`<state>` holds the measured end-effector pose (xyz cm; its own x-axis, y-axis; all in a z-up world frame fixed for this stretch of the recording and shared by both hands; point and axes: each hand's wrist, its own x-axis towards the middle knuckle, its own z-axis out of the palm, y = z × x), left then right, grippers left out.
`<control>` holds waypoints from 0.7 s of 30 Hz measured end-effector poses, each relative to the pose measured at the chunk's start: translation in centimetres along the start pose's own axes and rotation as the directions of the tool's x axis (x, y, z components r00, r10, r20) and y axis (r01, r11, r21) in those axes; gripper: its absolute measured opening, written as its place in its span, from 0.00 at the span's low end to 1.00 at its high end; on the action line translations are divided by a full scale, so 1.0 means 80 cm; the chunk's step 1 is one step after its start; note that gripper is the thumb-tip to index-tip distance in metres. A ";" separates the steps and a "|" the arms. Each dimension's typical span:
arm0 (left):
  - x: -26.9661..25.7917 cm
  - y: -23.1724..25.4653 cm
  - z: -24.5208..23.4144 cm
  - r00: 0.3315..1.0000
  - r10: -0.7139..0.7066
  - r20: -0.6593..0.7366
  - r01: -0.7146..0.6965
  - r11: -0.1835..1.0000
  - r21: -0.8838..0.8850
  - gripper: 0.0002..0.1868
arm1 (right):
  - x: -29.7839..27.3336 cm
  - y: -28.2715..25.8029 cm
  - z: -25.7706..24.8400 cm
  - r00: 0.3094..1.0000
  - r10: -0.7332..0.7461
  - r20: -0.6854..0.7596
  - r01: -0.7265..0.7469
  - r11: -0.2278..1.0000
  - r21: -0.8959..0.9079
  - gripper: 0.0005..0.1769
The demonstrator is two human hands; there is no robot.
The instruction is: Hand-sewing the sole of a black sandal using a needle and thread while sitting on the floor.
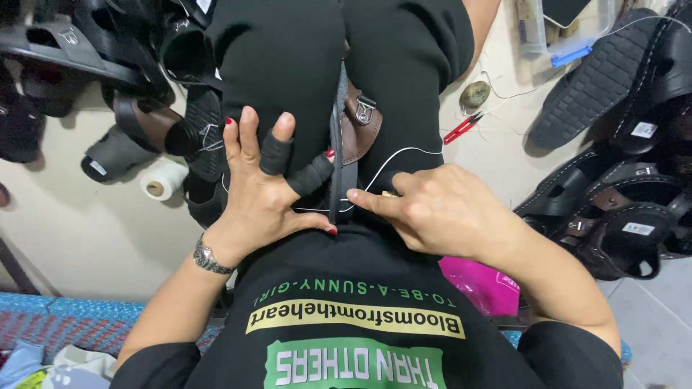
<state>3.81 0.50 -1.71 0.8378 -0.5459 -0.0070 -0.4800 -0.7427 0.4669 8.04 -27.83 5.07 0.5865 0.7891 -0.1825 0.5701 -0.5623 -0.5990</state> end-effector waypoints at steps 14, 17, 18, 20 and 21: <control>-0.083 0.039 -0.001 0.973 -0.226 -0.051 0.112 0.652 -0.749 0.12 | -0.040 -0.051 0.070 0.979 0.035 -0.202 -0.080 0.973 -0.217 0.22; -0.091 0.048 0.002 0.970 -0.179 0.164 0.123 -0.220 -0.968 0.14 | -0.021 -0.053 0.068 0.976 0.100 -0.192 -0.132 0.978 -0.162 0.13; -0.080 0.047 0.003 0.974 -0.175 0.141 0.104 -0.203 -0.974 0.14 | -0.019 -0.049 0.069 0.974 0.085 -0.208 -0.124 0.976 -0.181 0.13; -0.070 0.059 0.008 0.853 -0.335 0.400 0.407 -0.052 -0.912 0.20 | -0.025 -0.049 0.077 0.964 0.071 -0.257 -0.129 0.968 -0.216 0.11; -0.064 0.063 0.006 0.851 -0.343 0.398 0.405 -0.054 -0.913 0.20 | -0.025 -0.048 0.076 0.965 0.063 -0.253 -0.120 0.969 -0.216 0.11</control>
<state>-3.04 -0.63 0.25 0.7742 -0.3639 -0.5178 0.6025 0.1733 0.7791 1.17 -25.70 2.98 0.7478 0.6637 -0.0171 0.6061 -0.6930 -0.3903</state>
